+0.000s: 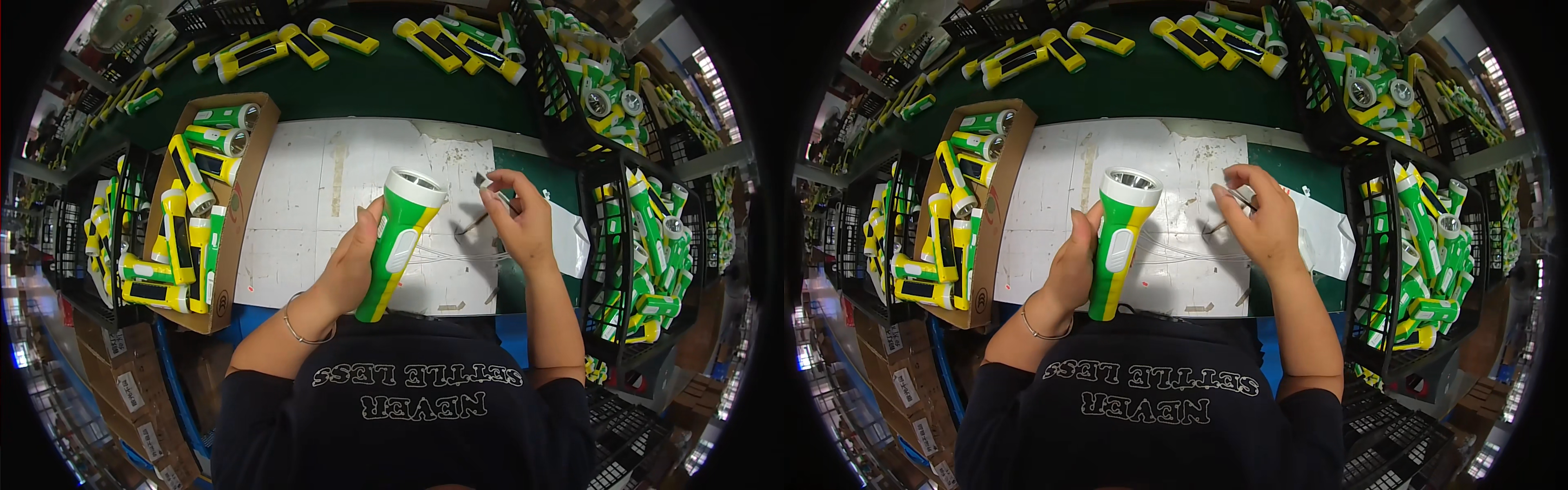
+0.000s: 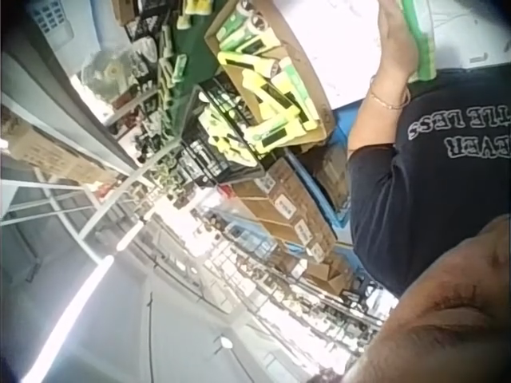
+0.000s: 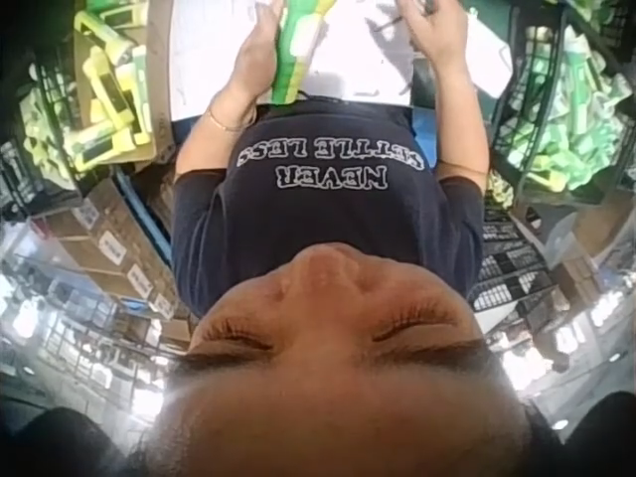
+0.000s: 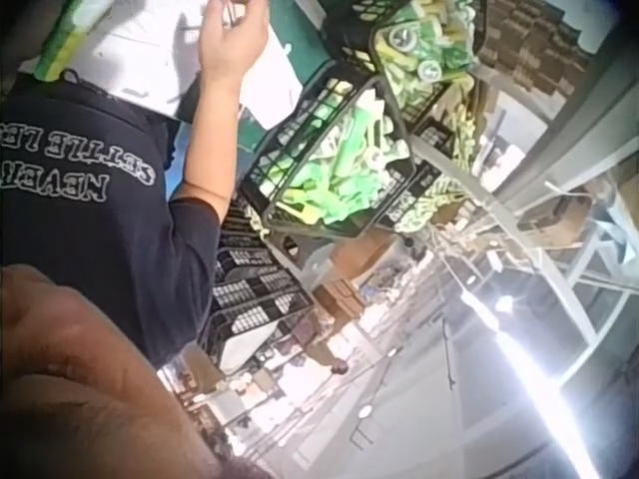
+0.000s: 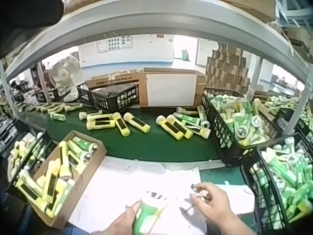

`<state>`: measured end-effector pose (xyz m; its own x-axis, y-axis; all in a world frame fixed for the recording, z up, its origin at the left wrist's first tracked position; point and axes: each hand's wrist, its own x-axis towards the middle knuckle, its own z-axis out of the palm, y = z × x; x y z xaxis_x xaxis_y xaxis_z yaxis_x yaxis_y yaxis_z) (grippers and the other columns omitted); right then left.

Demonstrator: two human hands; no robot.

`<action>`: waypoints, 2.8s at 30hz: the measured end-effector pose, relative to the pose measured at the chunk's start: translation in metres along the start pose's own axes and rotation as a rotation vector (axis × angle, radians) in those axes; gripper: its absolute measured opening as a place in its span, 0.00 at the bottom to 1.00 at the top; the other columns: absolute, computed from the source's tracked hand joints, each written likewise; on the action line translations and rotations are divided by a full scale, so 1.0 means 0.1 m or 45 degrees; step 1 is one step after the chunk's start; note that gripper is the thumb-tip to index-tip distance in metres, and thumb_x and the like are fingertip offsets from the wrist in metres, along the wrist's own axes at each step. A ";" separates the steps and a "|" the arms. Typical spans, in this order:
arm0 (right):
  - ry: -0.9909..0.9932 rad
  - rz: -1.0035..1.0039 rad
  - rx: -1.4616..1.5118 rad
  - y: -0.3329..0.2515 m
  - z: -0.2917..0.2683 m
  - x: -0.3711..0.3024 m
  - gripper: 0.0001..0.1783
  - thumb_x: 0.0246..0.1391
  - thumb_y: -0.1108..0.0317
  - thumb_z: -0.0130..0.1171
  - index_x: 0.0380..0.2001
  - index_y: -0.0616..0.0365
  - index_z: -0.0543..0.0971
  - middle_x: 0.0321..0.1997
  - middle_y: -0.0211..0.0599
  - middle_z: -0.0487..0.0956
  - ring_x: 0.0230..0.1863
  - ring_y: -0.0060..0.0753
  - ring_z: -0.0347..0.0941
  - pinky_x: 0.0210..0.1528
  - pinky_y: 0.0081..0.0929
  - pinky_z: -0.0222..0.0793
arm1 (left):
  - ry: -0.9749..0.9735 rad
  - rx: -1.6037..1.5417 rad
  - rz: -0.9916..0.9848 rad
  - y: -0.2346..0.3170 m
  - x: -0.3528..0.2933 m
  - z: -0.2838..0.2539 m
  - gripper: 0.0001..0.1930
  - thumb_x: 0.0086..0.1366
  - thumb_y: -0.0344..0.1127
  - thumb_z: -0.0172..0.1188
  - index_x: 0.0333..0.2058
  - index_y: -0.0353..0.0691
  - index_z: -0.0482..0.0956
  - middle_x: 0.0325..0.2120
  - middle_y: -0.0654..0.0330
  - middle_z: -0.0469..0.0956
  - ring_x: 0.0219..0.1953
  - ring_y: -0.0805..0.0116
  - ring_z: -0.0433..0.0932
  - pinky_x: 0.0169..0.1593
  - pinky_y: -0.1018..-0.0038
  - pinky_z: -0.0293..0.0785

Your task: Assemble, test, and apply labels to hand-held flashlights on a factory production line.

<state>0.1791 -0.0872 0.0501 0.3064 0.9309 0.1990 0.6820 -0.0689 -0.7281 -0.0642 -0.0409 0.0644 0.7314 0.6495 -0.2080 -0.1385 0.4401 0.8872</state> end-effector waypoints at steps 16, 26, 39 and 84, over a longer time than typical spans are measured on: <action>-0.534 -0.322 0.329 -0.37 -0.28 -0.03 0.30 0.30 0.66 0.72 0.44 0.51 0.77 0.44 0.29 0.77 0.25 0.17 0.64 0.22 0.14 0.56 | 0.187 2.093 0.649 0.45 -0.16 -0.37 0.16 0.43 0.37 0.67 0.33 0.45 0.76 0.30 0.64 0.74 0.34 0.64 0.73 0.38 0.70 0.67; -0.613 -0.349 0.386 -0.39 -0.10 0.03 0.31 0.30 0.67 0.72 0.45 0.50 0.77 0.46 0.28 0.77 0.20 0.15 0.59 0.21 0.13 0.55 | -0.013 1.805 0.425 0.37 -0.10 -0.34 0.18 0.47 0.35 0.64 0.39 0.42 0.74 0.32 0.58 0.76 0.34 0.57 0.76 0.37 0.66 0.71; -0.574 -0.151 -0.350 -0.10 0.90 -0.16 0.17 0.45 0.56 0.60 0.36 0.52 0.75 0.35 0.36 0.75 0.35 0.40 0.75 0.36 0.34 0.71 | 0.186 1.185 0.068 -0.18 0.01 -0.85 0.29 0.51 0.35 0.61 0.51 0.30 0.64 0.42 0.47 0.70 0.46 0.54 0.70 0.51 0.68 0.65; 0.757 0.303 -0.342 0.26 -1.79 -0.41 0.19 0.48 0.55 0.60 0.24 0.63 0.76 0.20 0.34 0.74 0.23 0.21 0.68 0.28 0.25 0.63 | 0.047 0.160 0.325 -0.07 0.56 -0.30 0.35 0.60 0.56 0.48 0.62 0.48 0.54 0.55 0.64 0.60 0.60 0.70 0.53 0.59 0.64 0.47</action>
<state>0.3030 -0.1918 0.1409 0.7274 0.5299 0.4359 0.6686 -0.4044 -0.6241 -0.0428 0.0110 0.0342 0.6584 0.7525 0.0161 -0.2295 0.1803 0.9564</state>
